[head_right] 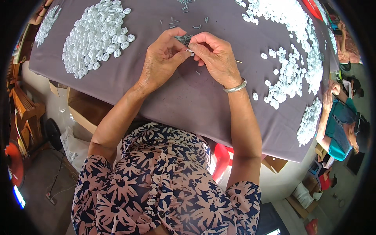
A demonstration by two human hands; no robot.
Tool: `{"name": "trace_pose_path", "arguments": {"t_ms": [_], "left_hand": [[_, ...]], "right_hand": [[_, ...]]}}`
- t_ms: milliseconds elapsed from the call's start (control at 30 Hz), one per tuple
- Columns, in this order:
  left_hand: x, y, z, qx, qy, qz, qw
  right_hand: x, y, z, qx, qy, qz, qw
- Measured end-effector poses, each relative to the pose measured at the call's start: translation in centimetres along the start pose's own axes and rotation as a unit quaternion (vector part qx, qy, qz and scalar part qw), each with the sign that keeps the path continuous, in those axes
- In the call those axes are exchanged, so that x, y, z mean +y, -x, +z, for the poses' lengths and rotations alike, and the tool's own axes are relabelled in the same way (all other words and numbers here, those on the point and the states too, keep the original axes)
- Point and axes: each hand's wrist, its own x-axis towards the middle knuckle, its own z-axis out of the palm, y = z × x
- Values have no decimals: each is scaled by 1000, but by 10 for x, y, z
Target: Assembling small white plastic components by inserting metal springs/clips using a thin metal tool.
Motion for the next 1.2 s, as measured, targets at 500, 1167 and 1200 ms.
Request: {"name": "trace_pose_path", "arguments": {"t_ms": [500,1167,1200], "left_hand": [[-7,1,5,41,13,25,999],[2,2,6,61,-48,-12,997],[1,2,6,59,-46,-10,997]], "right_hand": [[3,1,6,14,56,-20,998],[15,-1,26,152,157,-136,966],[10,0,27,142,138,-136,971]]}}
